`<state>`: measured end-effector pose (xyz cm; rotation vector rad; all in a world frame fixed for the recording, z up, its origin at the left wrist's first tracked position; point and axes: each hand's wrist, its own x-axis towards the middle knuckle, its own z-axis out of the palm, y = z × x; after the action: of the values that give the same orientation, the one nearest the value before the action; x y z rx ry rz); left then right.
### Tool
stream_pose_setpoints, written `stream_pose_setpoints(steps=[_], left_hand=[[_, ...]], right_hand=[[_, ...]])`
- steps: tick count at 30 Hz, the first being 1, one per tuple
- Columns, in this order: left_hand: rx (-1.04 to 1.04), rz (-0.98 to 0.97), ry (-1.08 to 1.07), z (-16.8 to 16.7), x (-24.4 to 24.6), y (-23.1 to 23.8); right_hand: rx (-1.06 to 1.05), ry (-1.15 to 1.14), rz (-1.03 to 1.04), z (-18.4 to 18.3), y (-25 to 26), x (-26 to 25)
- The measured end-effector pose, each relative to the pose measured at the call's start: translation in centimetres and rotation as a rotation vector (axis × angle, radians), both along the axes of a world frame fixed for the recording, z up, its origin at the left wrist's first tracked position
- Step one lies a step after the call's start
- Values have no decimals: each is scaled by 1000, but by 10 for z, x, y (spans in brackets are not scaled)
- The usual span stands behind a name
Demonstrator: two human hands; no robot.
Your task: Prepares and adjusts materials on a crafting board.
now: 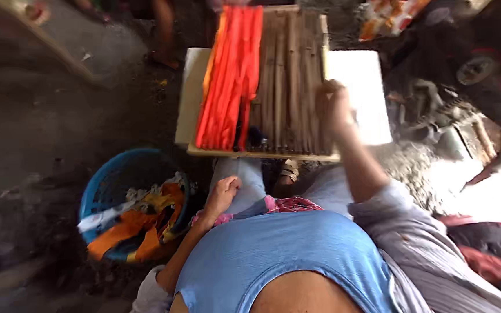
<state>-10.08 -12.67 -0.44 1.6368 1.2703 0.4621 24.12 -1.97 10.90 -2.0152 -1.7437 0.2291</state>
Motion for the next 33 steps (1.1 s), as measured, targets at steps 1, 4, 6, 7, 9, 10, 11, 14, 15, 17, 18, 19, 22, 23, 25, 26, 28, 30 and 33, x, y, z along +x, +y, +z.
stream_pose_setpoints(steps=[1,4,6,7,9,10,11,14,15,17,18,19,22,23,25,26,28,30,33], left_hand=[[17,-26,31,0,0,1],[36,-27,85,8,3,1],[45,4,6,5,1,-3],[24,27,-54,4,1,-4],[-30,76,-143,6,5,-5],[-47,84,-160,7,6,-6],[-57,91,-161,9,8,-6],[-71,102,-127,16,14,-8],[-82,104,-126,18,15,-9],[-102,100,-128,19,15,-8],[-98,92,-129,19,14,-8],[-92,83,-128,19,14,-8],[-86,49,-120,17,12,-6],[-88,45,-118,17,13,-6],[-94,55,-105,19,17,-7],[-97,60,-102,20,18,-7],[-102,63,-99,21,20,-6],[-100,74,-94,21,22,-6],[-104,86,-62,25,26,-8]], right_hand=[[-2,20,105,-2,-10,-34],[-100,-17,321,-27,-22,-112],[-155,-22,400,-54,-18,-130],[-163,-21,428,-63,-16,-132],[-164,7,459,-69,-12,-131],[-152,36,449,-66,-12,-129],[-116,72,427,-63,-12,-127],[104,173,352,-37,-29,-112],[202,193,319,-26,-39,-101],[376,229,231,-6,-62,-68],[437,245,178,4,-75,-44],[479,255,122,11,-90,-16],[379,236,-131,1,-140,87],[241,236,-244,-9,-160,120],[-55,301,-424,-47,-204,180],[-205,334,-495,-74,-226,202],[-470,380,-598,-132,-265,227],[-628,447,-661,-182,-297,229],[-695,466,-698,-237,-327,213]])
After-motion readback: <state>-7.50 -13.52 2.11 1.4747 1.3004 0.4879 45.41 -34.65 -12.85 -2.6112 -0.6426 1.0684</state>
